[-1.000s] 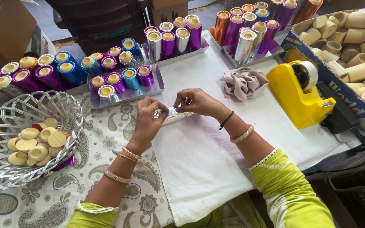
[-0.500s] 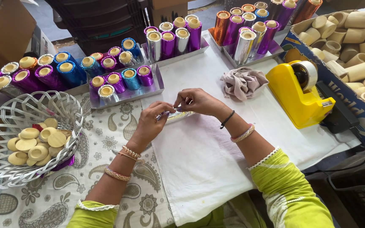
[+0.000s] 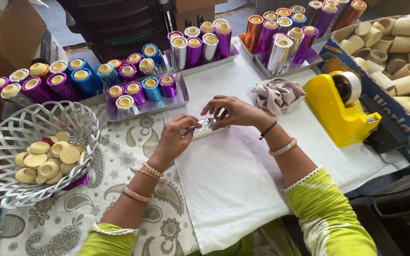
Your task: The person wraps a small cylindrical candle in a sheet of purple foil, folding the edges around the body and sealing the bottom with clear tape. They then fold the top edges inward to close the opening and secure it with additional tape.
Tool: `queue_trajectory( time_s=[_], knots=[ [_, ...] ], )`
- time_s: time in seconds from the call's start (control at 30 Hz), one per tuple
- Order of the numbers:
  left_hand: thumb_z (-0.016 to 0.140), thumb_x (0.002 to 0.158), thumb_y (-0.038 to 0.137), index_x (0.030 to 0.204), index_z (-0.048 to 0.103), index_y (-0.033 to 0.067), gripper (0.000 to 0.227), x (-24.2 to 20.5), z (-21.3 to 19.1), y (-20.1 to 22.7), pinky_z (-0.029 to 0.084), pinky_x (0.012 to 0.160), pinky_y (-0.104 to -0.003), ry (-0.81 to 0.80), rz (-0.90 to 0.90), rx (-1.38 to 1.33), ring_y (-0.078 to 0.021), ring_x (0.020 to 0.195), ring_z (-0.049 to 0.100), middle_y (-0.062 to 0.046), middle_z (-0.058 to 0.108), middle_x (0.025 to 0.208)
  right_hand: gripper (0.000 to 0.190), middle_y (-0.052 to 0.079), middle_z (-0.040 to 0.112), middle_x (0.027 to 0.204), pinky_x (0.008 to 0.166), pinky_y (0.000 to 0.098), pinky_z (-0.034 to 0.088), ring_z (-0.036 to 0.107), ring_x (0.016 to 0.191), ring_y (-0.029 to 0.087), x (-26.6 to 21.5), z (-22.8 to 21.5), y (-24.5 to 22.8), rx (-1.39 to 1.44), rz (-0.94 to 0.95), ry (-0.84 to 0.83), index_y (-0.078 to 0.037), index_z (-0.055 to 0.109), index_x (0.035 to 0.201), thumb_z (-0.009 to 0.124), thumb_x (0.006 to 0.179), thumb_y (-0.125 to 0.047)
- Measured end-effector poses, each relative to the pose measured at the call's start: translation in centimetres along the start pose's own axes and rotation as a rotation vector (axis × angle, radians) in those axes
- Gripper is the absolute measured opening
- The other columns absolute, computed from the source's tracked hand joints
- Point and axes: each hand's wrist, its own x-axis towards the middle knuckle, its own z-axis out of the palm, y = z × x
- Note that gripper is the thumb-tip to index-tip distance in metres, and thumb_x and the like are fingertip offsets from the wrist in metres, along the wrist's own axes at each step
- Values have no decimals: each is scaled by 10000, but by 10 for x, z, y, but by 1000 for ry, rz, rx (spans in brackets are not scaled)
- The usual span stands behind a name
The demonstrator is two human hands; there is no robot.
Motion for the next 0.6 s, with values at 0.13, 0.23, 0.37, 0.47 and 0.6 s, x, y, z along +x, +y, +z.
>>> queue_trajectory(
  time_s=[0.13,0.23,0.37,0.47,0.6],
  knots=[
    [625,872,-92,974,743,34,200,0,1,-2,598,779,-288,15,35,0,-169,973,720,-69,729,1114,436,17,564,1147,789,298,621,615,985,145,2,6,5,-195,-25,56,-172,723,1132,894,730,-173],
    [642,876,-72,979,756,40,190,1,2,-3,561,707,-310,23,-61,46,-166,862,708,-63,728,1102,336,22,550,1193,797,286,626,621,1027,163,3,3,17,-221,-106,89,-200,736,1107,864,797,-177],
    [628,866,-86,969,744,39,199,-2,8,-12,567,717,-302,54,8,30,-159,906,698,-62,719,1102,274,40,586,1179,843,268,610,625,1058,160,-5,-9,10,-306,-118,243,-138,718,1096,831,847,-152],
    [624,862,-90,964,738,45,205,-1,9,-14,573,726,-297,65,15,31,-163,928,687,-59,713,1093,218,53,633,1121,801,254,612,655,995,151,-23,-21,1,-366,-82,437,-75,684,1055,805,889,-147],
    [628,863,-93,969,734,42,201,-2,7,-7,570,753,-319,61,-1,63,-195,955,678,-62,709,1070,170,82,726,951,722,286,620,725,839,152,-83,-26,-26,-401,-13,831,-10,669,988,794,932,-110]
  ],
)
